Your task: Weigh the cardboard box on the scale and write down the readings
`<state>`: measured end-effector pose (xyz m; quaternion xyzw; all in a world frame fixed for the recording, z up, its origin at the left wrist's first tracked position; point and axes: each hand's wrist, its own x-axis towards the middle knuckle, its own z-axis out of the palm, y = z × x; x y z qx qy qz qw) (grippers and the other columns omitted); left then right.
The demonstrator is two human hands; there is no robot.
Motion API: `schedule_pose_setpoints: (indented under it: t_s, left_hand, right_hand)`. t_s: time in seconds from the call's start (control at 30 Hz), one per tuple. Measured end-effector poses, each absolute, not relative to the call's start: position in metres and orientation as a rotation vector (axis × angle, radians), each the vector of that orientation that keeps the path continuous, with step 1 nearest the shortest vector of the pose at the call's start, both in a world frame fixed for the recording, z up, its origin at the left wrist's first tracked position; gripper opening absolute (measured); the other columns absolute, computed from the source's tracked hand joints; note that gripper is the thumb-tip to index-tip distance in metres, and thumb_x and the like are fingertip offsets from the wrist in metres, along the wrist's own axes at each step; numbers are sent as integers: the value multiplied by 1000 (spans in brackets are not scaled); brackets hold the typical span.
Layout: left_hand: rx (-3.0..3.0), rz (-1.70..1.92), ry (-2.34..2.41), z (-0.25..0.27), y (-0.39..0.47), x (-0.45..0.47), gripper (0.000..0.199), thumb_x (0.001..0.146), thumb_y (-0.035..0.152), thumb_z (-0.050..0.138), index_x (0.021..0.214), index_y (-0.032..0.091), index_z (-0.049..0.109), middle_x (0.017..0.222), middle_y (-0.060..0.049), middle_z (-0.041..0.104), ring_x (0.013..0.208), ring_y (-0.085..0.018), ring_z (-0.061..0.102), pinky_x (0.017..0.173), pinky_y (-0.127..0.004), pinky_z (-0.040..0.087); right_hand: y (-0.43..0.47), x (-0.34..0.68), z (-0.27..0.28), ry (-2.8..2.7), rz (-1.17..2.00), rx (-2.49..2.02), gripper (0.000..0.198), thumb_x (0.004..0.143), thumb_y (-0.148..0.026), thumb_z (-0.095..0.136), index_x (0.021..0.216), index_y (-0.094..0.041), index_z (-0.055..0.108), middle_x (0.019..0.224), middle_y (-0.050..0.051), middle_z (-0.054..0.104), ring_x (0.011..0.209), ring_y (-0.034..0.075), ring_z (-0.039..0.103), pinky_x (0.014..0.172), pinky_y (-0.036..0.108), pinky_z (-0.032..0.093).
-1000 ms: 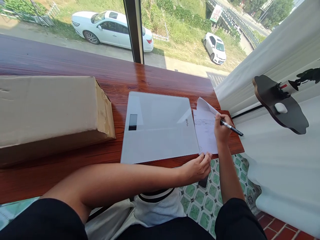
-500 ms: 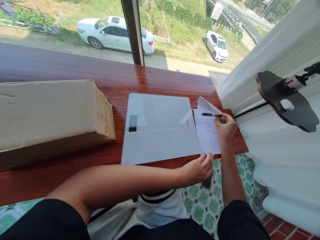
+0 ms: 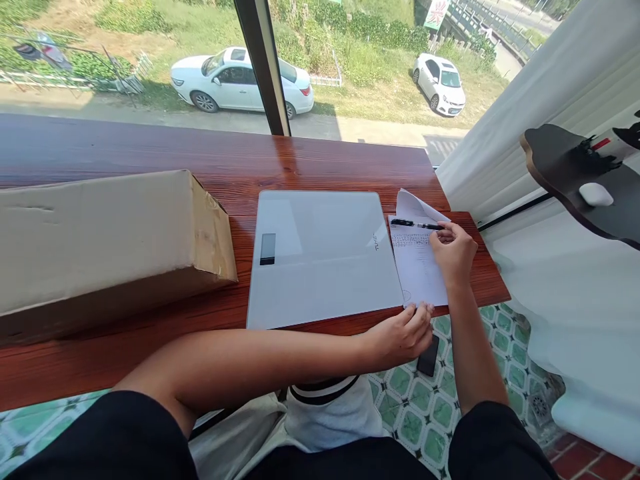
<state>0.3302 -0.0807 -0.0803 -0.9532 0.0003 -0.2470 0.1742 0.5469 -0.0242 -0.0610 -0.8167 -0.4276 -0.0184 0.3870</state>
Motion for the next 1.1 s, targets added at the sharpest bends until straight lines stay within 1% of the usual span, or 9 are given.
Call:
schedule_pose_setpoints:
  t_s: [0.2, 0.27, 0.37, 0.43, 0.53, 0.67, 0.8, 0.93, 1.1]
  left_hand:
    - [-2714, -654, 28, -78, -79, 329, 34, 97, 23, 40, 120, 13, 63, 132, -19, 64, 123, -27, 61, 101, -41, 45]
    - [-2717, -633, 32, -81, -79, 328, 37, 97, 25, 41, 128, 16, 58, 135, -19, 62, 123, -27, 60, 102, -42, 44]
    - [-2700, -612, 54, -86, -80, 328, 45, 98, 29, 41, 142, 20, 45, 137, -19, 60, 124, -26, 60, 104, -43, 42]
    - [-2695, -580, 77, -88, -80, 327, 50, 97, 31, 42, 147, 22, 39, 140, -20, 57, 124, -27, 59, 105, -45, 40]
    - [-2710, -518, 120, -88, -77, 326, 55, 96, 31, 44, 150, 22, 35, 144, -21, 53, 125, -27, 58, 106, -46, 40]
    - [-2705, -505, 160, -86, -75, 326, 56, 96, 31, 44, 151, 22, 35, 144, -21, 53, 125, -28, 57, 104, -46, 41]
    - [-2657, -532, 179, -87, -74, 326, 50, 97, 28, 41, 147, 23, 42, 140, -20, 55, 124, -30, 58, 101, -46, 41]
    - [-2578, -535, 195, -87, -73, 326, 45, 98, 26, 40, 143, 24, 45, 139, -18, 57, 123, -28, 59, 100, -46, 41]
    - [-2506, -499, 191, -85, -74, 325, 43, 98, 26, 41, 141, 25, 47, 140, -16, 57, 123, -26, 59, 101, -45, 42]
  right_hand:
    - [-23, 550, -65, -1133, -94, -2105, 27, 78, -29, 62, 99, -16, 73, 78, 5, 72, 67, 17, 65, 78, 30, 52]
    - [-22, 550, -66, -1145, -111, -2119, 25, 80, -33, 62, 96, -17, 73, 76, 5, 71, 67, 17, 65, 78, 31, 50]
    - [-22, 549, -65, -1149, -126, -2176, 25, 82, -37, 62, 96, -19, 71, 77, 4, 71, 67, 18, 63, 77, 31, 47]
    - [-22, 547, -63, -1142, -144, -2254, 25, 84, -39, 61, 97, -20, 71, 79, 4, 72, 70, 19, 63, 74, 31, 44]
    - [-22, 542, -61, -1127, -173, -2375, 25, 87, -41, 58, 97, -22, 71, 82, 5, 72, 71, 20, 61, 68, 30, 36]
    - [-21, 539, -59, -1097, -182, -2470, 26, 89, -41, 54, 95, -21, 70, 81, 6, 71, 67, 19, 56, 62, 29, 25]
    - [-22, 539, -58, -1103, -169, -2507, 26, 89, -41, 53, 97, -21, 69, 81, 6, 70, 68, 19, 57, 60, 30, 20]
    - [-21, 539, -59, -1099, -170, -2547, 28, 92, -42, 50, 98, -22, 68, 82, 7, 70, 71, 20, 59, 61, 29, 20]
    - [-18, 539, -62, -1119, -178, -2575, 31, 92, -42, 47, 101, -23, 70, 84, 10, 70, 76, 25, 63, 62, 30, 24]
